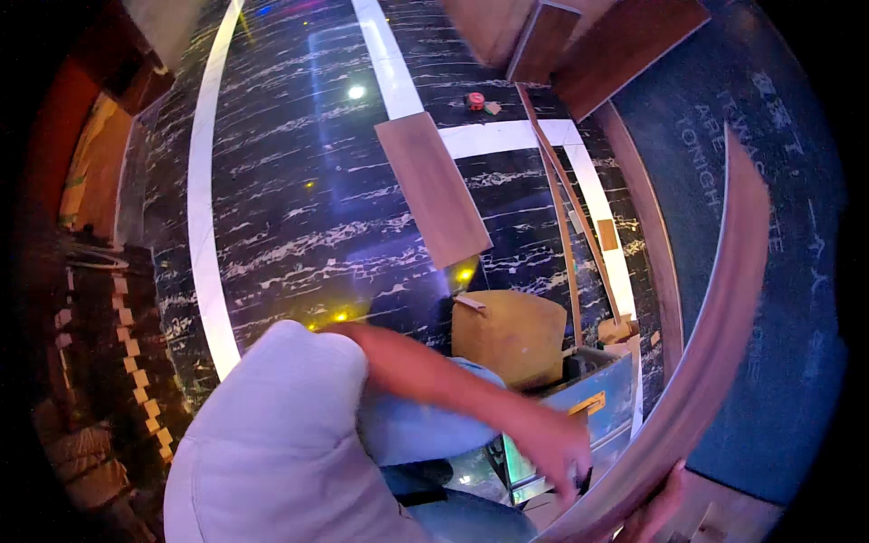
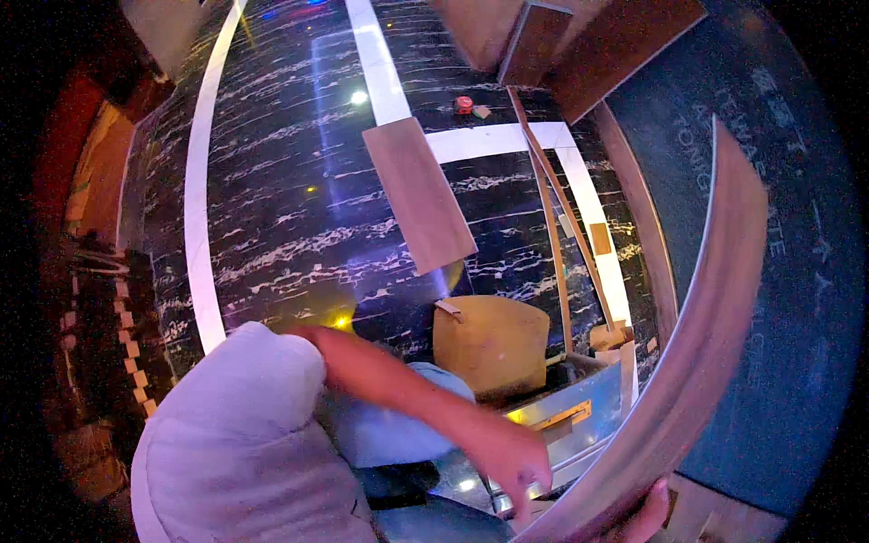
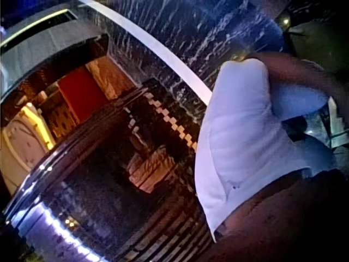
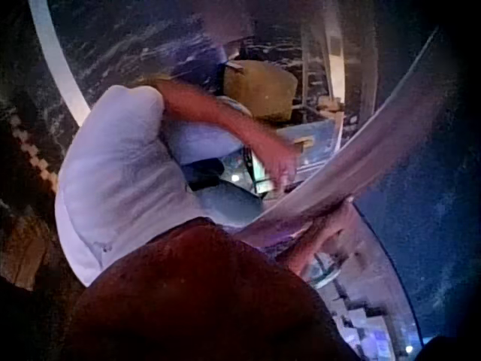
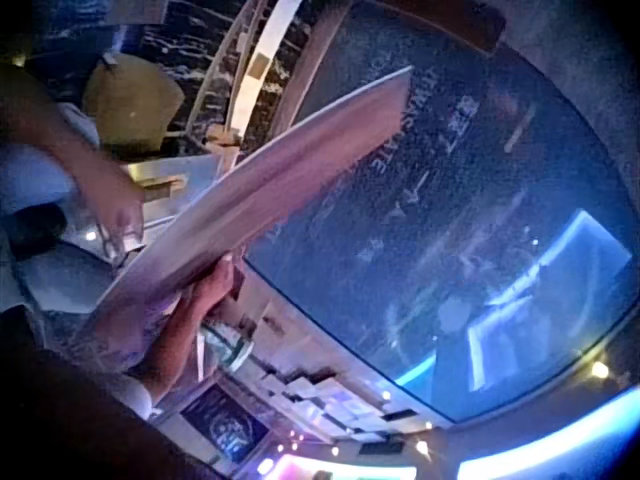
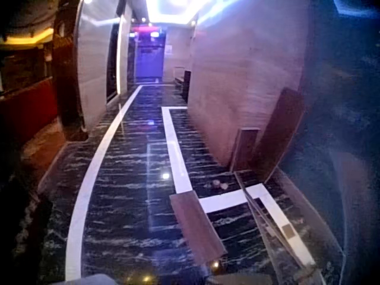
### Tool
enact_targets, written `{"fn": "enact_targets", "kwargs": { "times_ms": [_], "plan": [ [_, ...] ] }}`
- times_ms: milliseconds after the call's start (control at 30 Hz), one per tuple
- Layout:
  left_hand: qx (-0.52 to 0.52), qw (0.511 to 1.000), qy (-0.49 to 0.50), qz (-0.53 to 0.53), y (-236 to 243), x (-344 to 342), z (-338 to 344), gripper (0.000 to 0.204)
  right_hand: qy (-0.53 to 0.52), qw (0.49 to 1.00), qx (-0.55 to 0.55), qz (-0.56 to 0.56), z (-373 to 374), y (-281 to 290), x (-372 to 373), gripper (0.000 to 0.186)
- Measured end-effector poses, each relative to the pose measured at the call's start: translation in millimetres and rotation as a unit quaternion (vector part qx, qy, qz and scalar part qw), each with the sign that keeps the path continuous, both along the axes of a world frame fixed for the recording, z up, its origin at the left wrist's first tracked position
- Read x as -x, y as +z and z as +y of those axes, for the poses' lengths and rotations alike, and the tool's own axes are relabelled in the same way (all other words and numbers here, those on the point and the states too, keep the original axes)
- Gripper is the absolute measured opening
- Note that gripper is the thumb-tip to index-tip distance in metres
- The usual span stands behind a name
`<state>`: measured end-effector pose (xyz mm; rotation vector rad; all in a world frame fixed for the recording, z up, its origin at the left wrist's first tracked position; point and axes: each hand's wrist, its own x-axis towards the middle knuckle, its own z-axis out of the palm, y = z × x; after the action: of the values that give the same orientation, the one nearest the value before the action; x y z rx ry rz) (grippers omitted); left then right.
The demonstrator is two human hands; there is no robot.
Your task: The person measures and marks wood flooring planks with a pencil and square, carries a plank to a cutting station, and then returns to fit the plank against the wall.
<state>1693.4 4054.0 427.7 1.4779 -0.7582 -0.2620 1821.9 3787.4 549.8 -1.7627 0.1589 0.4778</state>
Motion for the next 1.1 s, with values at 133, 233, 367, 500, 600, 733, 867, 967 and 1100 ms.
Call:
{"fn": "enact_targets", "kwargs": {
  "times_ms": [133,233,367,500,600,733,867,967,1100],
  "plan": [
    [-0.014,0.891,0.435,-0.130,-95,-36,167,0.027,-0.128,0.967,0.192,-0.110,-60,-14,37,0.061],
    [-0.288,0.763,0.578,0.008,-219,-39,313,0.021,-0.048,0.898,0.390,-0.198,-111,-36,76,0.048],
    [-0.531,0.636,0.556,0.071,-316,-62,445,0.017,-0.123,0.812,0.544,-0.171,-176,-66,152,0.039],
    [-0.638,0.579,0.500,0.086,-370,-135,510,0.025,-0.243,0.826,0.506,-0.061,-154,-101,174,0.040],
    [-0.645,0.550,0.527,0.065,-404,-175,541,0.032,-0.279,0.830,0.483,-0.014,-136,-126,170,0.040],
    [-0.667,0.541,0.490,0.149,-416,-214,568,0.046,-0.322,0.831,0.452,0.032,-128,-146,175,0.041],
    [-0.717,0.475,0.505,0.073,-439,-196,575,0.056,-0.351,0.832,0.424,0.072,-119,-158,183,0.042],
    [-0.659,0.534,0.529,0.022,-437,-197,567,0.042,-0.394,0.829,0.389,0.083,-119,-165,204,0.042],
    [-0.647,0.556,0.515,-0.079,-433,-202,553,0.016,-0.457,0.821,0.326,0.100,-134,-175,249,0.043]
  ]
}}
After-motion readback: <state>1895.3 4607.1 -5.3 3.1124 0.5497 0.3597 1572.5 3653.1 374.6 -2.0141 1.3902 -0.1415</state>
